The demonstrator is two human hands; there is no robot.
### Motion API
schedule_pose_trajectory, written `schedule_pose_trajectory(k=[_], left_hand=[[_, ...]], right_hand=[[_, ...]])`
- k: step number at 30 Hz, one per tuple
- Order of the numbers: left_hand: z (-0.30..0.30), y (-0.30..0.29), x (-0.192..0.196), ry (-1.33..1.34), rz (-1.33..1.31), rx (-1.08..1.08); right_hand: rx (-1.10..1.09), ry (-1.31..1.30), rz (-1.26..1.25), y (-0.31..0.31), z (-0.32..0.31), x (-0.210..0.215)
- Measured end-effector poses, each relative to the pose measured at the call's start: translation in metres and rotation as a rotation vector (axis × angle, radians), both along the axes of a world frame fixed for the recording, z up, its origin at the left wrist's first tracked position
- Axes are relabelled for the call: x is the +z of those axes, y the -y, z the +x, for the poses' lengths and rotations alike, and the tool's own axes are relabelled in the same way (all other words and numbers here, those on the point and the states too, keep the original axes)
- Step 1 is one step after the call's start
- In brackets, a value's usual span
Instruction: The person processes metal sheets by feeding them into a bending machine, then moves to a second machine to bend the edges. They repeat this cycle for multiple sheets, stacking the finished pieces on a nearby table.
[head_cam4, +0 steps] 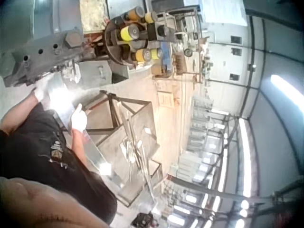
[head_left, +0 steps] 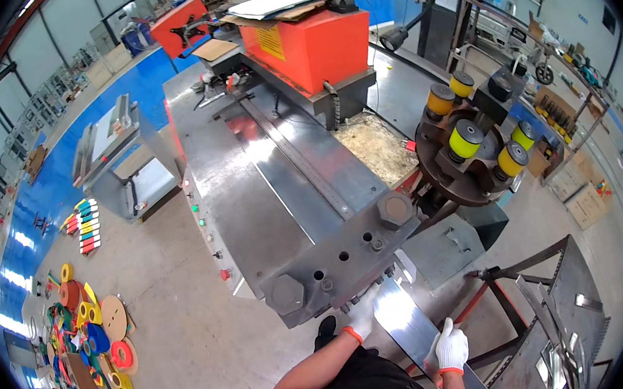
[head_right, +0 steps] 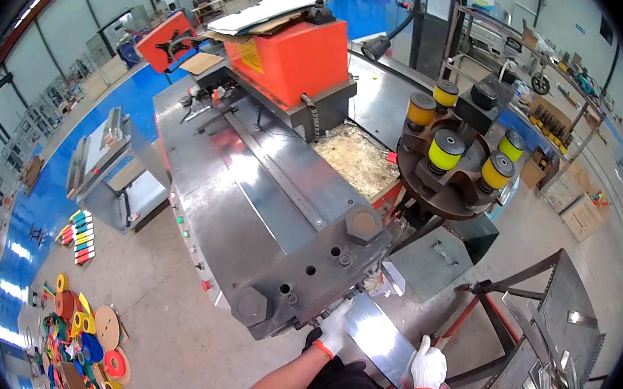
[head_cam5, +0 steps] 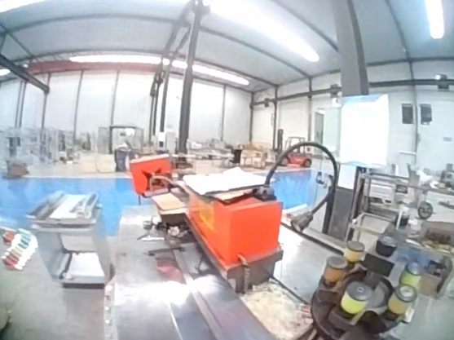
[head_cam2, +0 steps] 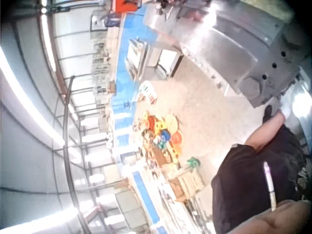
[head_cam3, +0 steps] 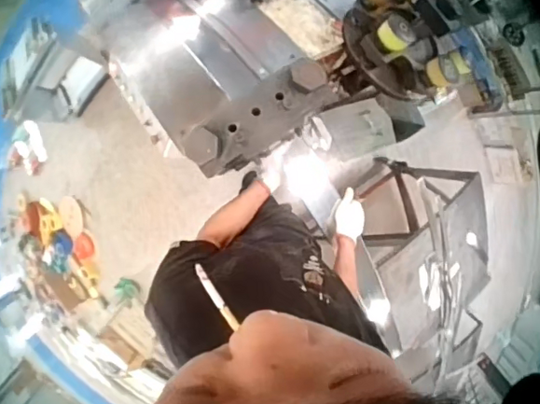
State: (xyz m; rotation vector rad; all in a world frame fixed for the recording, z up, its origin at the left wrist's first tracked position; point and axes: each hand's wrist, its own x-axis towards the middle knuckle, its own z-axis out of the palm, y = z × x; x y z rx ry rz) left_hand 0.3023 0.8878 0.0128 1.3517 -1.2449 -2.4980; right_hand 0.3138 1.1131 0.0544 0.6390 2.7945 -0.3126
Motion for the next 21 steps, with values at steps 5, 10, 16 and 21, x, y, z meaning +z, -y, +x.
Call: schedule_pose_trajectory(k=[5, 10, 16, 21], left_hand=[[0.032, -0.056, -0.021, 0.097, -0.022, -0.068], [0.037, -0.053, 0.003, 0.028, 0.001, -0.111], [0.042, -0.053, -0.06, -0.068, 0.084, -0.209], [0.032, -0.054, -0.102, -0.133, 0.105, -0.181]], right_hand=[[0.106, -0.019, -0.027, 0.005, -0.002, 0.0], [0.137, 0.011, -0.069, 0.003, -0.001, 0.006], [0.155, -0.097, -0.082, -0.001, 0.003, -0.014], [0.548, -0.207, -0.173, -0.031, 0.008, -0.048]])
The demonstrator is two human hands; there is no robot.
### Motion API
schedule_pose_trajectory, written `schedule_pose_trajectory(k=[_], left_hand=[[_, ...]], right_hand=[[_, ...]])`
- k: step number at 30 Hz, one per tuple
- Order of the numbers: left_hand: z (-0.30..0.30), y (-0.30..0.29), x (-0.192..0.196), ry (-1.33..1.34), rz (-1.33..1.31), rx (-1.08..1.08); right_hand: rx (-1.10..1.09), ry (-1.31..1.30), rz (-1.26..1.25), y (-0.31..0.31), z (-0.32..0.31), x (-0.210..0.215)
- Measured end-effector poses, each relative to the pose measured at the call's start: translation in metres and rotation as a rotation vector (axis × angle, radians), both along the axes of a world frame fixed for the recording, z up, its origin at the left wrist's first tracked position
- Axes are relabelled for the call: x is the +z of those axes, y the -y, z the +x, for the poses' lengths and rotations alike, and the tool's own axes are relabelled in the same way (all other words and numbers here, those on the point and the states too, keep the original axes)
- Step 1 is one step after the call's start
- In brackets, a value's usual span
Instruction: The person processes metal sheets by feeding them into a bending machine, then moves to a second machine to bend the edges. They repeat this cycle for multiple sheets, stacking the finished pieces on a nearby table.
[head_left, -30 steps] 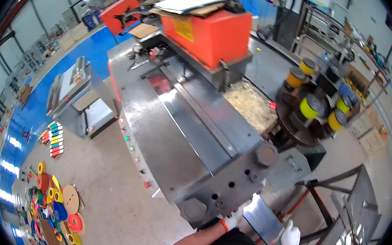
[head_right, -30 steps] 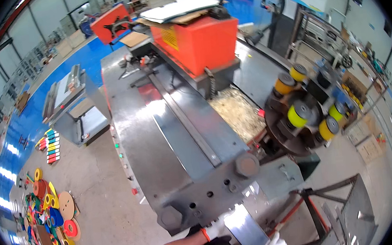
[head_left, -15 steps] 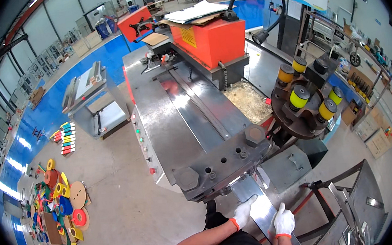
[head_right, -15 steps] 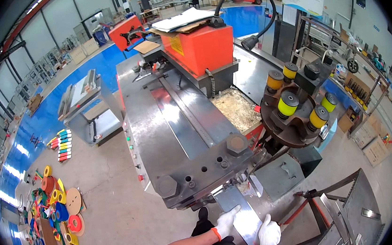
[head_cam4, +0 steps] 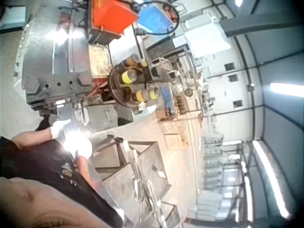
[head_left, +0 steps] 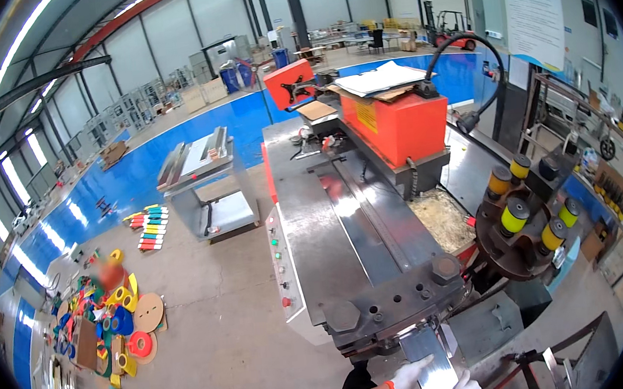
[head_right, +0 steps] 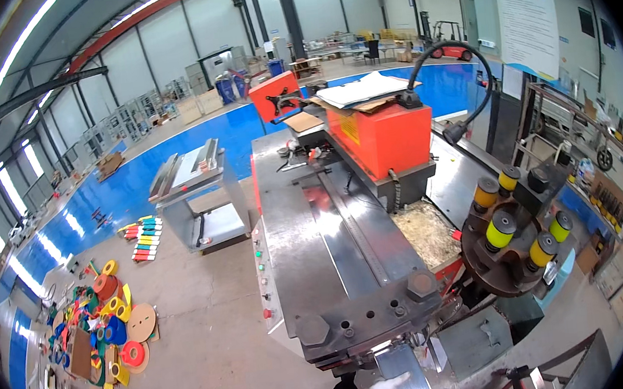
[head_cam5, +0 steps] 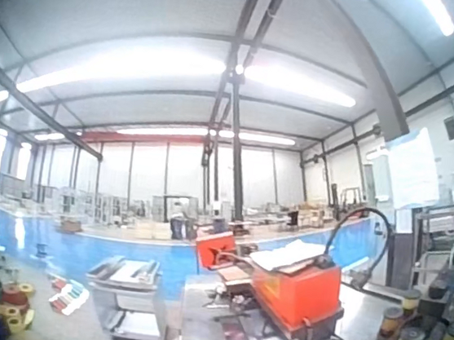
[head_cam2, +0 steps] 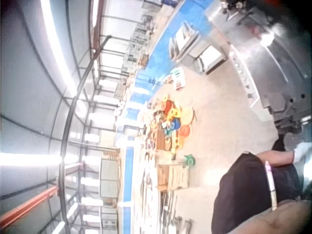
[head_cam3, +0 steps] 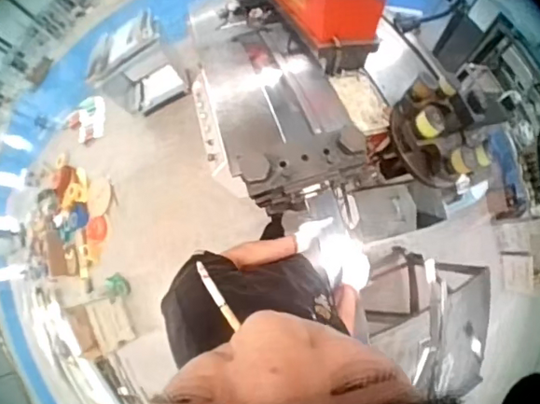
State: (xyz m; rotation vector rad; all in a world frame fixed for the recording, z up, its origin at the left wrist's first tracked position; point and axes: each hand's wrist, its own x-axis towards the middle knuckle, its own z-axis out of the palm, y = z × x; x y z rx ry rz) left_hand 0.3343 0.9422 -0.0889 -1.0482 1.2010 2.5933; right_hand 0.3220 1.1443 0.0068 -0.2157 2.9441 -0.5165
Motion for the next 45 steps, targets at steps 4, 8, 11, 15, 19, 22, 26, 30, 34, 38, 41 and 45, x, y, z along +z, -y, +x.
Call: schedule_pose_trajectory(k=[4, 8, 11, 15, 19, 22, 26, 30, 34, 38, 41, 45], left_hand=[[0.0, -0.005, 0.006, -0.006, -0.006, -0.007], [0.001, 0.001, 0.047, 0.05, -0.052, -0.09], [0.007, 0.004, 0.03, 0.199, -0.299, -0.124], [0.009, 0.005, 0.04, 0.183, -0.206, -0.049], [0.002, 0.003, 0.025, 0.037, -0.155, 0.093], [0.002, -0.002, 0.052, -0.06, 0.024, 0.176], [-0.001, -0.001, 0.05, -0.117, 0.032, 0.172], [-0.004, -0.001, 0.05, -0.013, 0.036, 0.13], [0.0, 0.012, 0.03, -0.073, 0.096, 0.061], [0.004, 0.007, 0.023, 0.024, -0.044, 0.086], [0.001, 0.005, 0.037, 0.097, -0.04, 0.026], [0.008, 0.006, 0.033, 0.075, -0.129, 0.086]], right_hand=[[-0.157, 0.094, -0.032, 0.009, 0.006, 0.029], [-0.193, 0.127, -0.046, 0.005, 0.005, 0.024], [0.022, 0.008, 0.002, -0.007, 0.003, -0.003], [-0.365, 0.233, 0.124, 0.032, -0.002, 0.055], [-0.294, 0.265, 0.05, 0.022, -0.006, 0.064], [-0.273, 0.288, -0.019, 0.018, -0.004, 0.072], [-0.195, 0.225, -0.097, 0.006, -0.003, 0.059], [-0.22, 0.253, -0.089, 0.004, -0.006, 0.037], [-0.234, 0.292, -0.109, 0.014, -0.006, 0.038], [-0.3, 0.225, -0.032, 0.022, 0.001, 0.047], [-0.327, 0.184, 0.02, 0.022, 0.002, 0.044], [-0.336, 0.2, 0.063, 0.029, -0.001, 0.042]])
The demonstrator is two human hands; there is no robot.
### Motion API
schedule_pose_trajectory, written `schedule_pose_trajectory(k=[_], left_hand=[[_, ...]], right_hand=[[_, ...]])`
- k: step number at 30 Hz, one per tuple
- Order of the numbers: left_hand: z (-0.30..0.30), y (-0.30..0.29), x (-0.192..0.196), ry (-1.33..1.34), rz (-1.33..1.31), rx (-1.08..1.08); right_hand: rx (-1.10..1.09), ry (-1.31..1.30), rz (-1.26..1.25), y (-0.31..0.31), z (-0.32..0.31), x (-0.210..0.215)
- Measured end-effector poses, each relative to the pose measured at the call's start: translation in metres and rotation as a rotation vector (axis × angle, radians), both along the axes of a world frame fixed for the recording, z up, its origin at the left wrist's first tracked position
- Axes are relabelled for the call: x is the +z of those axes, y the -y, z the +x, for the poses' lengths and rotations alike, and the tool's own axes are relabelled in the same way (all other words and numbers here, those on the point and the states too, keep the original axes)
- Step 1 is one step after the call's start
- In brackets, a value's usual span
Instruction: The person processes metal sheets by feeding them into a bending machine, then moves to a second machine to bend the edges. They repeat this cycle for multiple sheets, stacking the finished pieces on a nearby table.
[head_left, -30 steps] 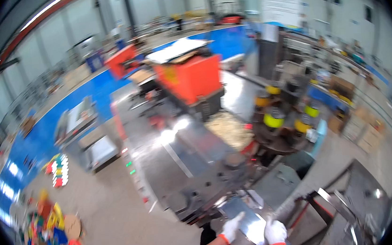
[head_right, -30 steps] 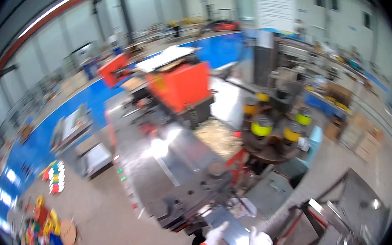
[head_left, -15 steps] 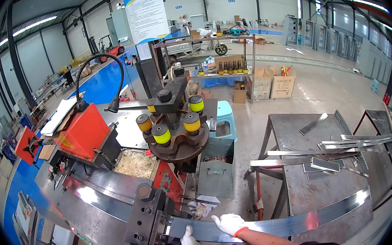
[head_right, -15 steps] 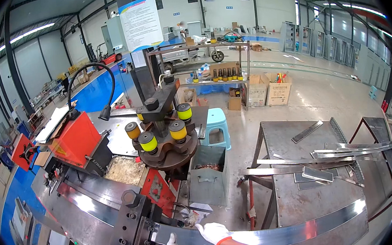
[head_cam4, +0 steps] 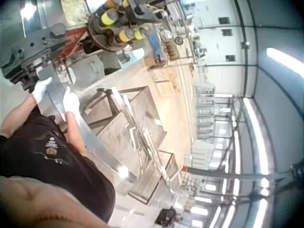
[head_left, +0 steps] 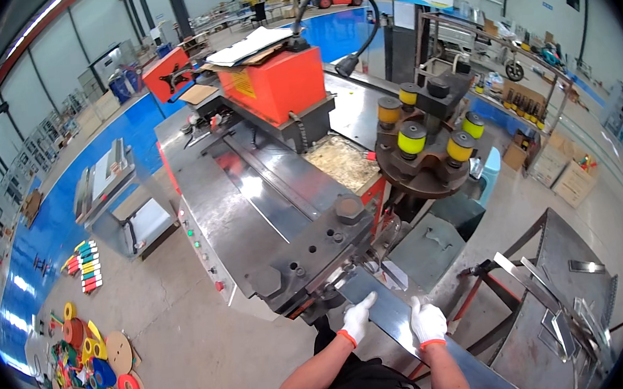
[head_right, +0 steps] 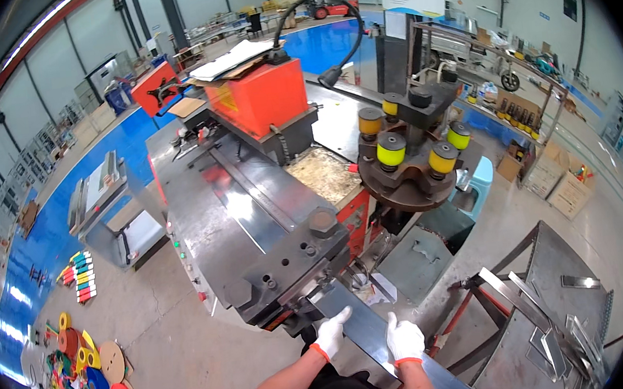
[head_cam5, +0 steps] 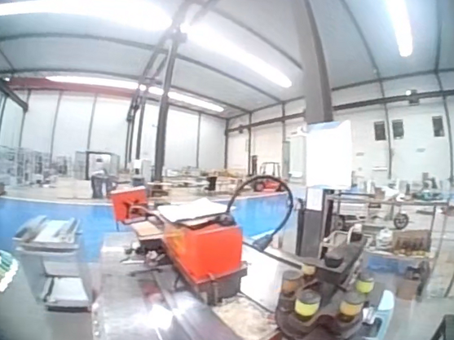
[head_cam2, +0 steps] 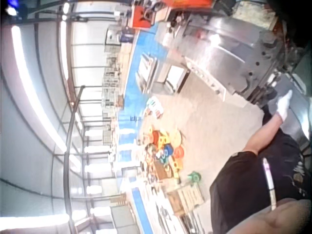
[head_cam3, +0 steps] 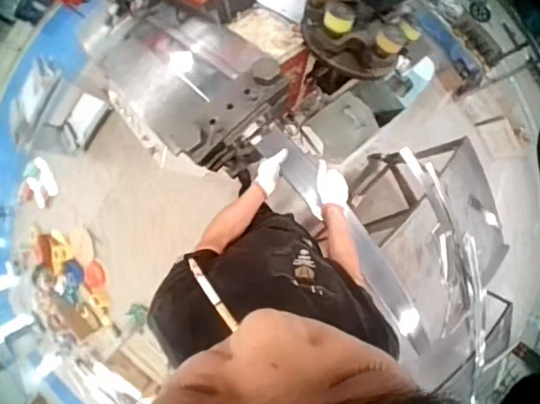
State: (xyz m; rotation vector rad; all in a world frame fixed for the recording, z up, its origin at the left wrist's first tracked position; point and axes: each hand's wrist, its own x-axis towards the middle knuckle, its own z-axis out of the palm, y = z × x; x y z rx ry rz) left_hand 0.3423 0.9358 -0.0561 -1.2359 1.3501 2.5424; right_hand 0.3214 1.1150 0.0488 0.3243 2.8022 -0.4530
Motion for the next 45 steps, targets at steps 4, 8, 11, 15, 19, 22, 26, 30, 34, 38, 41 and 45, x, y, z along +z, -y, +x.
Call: schedule_pose_trajectory(k=[4, 8, 11, 15, 19, 22, 26, 30, 34, 38, 41, 45], left_hand=[[-0.001, 0.006, 0.023, -0.043, 0.013, -0.145], [0.027, 0.038, 0.049, 0.096, -0.236, -0.681], [0.054, 0.071, 0.101, -0.139, -0.532, -0.923], [0.063, 0.162, 0.244, -0.592, -0.484, -0.718], [0.005, 0.26, 0.256, -0.74, -0.853, -0.236], [-0.084, 0.314, 0.192, -0.582, -1.296, -0.057], [-0.166, 0.32, 0.131, -0.578, -1.78, -0.474], [-0.2, 0.283, 0.086, -0.651, -1.996, -0.746], [-0.21, 0.286, 0.087, -0.579, -1.955, -0.936], [-0.219, 0.276, 0.113, -0.582, -2.0, -0.854], [-0.221, 0.275, 0.167, -0.751, -1.995, -0.548], [-0.213, 0.279, 0.061, -0.594, -2.016, -0.883]], right_hand=[[-0.047, 0.011, 0.009, 0.004, -0.004, 0.01], [-0.082, -0.004, 0.025, 0.01, 0.0, 0.005], [-0.017, -0.156, 0.114, 0.002, -0.002, -0.032], [-0.091, -0.207, 0.159, 0.01, 0.004, -0.029], [-0.068, -0.458, 0.19, 0.022, 0.009, -0.055], [-0.102, -0.682, 0.176, 0.054, 0.018, -0.06], [-0.202, -0.745, 0.248, 0.099, 0.039, -0.057], [-0.281, -0.804, 0.204, 0.13, 0.074, -0.057], [-0.381, -0.863, 0.179, 0.161, 0.118, -0.061], [-0.848, -0.613, -0.139, 0.195, 0.189, -0.083], [-0.974, -0.381, -0.142, 0.23, 0.238, -0.09], [-1.094, -0.183, -0.269, 0.276, 0.294, -0.106]])
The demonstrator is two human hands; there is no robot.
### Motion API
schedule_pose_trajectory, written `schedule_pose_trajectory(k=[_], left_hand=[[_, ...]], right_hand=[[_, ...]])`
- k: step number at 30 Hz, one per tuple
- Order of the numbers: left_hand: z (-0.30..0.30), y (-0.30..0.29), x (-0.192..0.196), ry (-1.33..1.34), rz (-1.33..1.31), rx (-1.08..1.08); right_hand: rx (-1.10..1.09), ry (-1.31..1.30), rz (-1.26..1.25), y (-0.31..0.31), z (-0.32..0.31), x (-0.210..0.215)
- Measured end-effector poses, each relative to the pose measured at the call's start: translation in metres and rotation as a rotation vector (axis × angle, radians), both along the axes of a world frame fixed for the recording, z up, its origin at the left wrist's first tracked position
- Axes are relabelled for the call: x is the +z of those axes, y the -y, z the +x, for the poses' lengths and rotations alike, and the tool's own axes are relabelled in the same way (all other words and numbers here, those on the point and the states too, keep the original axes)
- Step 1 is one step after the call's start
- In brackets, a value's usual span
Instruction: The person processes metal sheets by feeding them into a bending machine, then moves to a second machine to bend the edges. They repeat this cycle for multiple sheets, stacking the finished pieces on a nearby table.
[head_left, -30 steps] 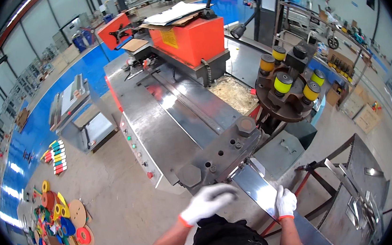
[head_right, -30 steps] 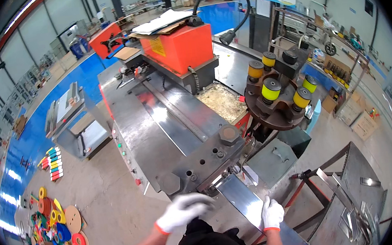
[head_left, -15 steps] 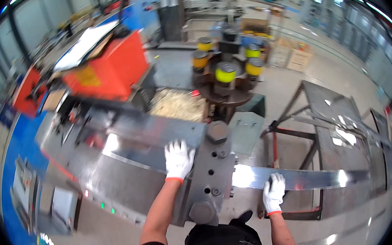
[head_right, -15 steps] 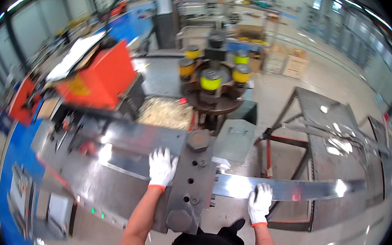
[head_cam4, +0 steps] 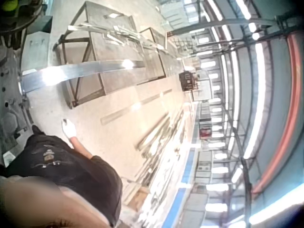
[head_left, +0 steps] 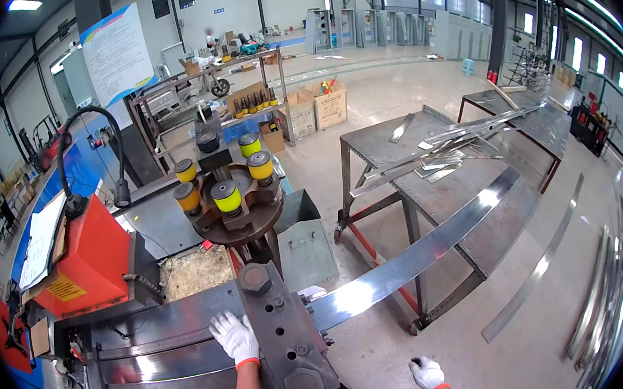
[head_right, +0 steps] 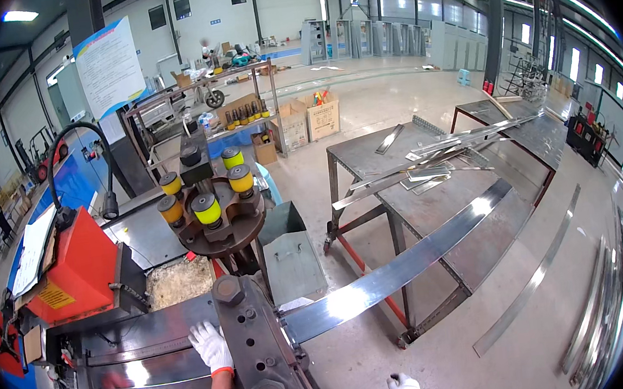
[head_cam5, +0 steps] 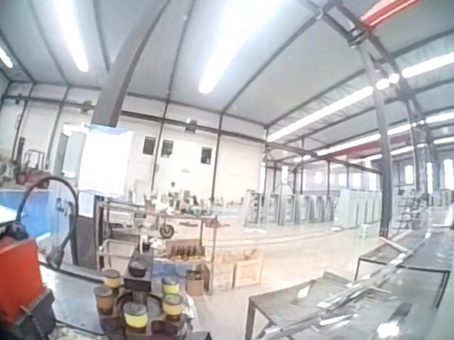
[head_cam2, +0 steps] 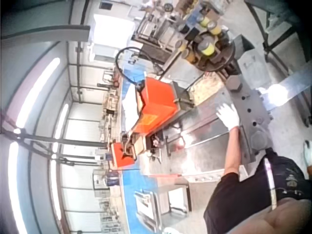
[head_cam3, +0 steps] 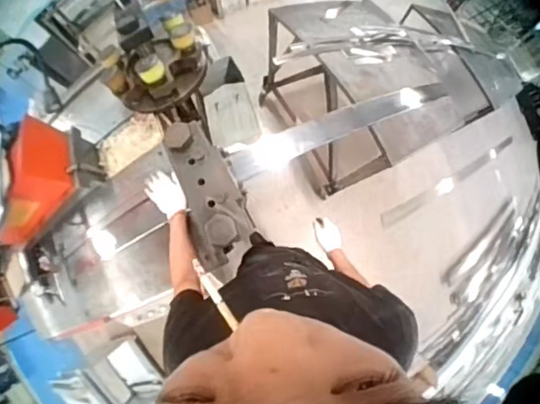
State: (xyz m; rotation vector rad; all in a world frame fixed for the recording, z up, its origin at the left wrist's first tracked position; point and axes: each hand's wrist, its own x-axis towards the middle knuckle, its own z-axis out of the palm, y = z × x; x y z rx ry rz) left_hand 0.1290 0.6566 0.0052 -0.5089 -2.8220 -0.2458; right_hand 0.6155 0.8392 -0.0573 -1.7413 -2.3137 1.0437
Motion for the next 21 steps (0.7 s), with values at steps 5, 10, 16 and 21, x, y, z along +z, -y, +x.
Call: schedule_pose_trajectory(k=[5, 10, 16, 21], left_hand=[[-0.016, 0.026, -0.012, -0.034, 0.039, -0.259], [-0.01, 0.023, -0.002, 0.018, 0.076, -0.505], [-0.039, 0.017, -0.016, 0.249, -0.004, -0.375], [0.021, 0.051, 0.015, 0.092, 0.251, -0.448]], right_hand=[[-0.043, 0.061, -0.078, 0.046, 0.044, -0.014], [-0.002, 0.184, -0.174, 0.073, 0.094, -0.019], [0.201, 0.352, -0.316, 0.098, 0.139, -0.05], [-0.041, 0.367, -0.346, 0.127, 0.175, -0.058]])
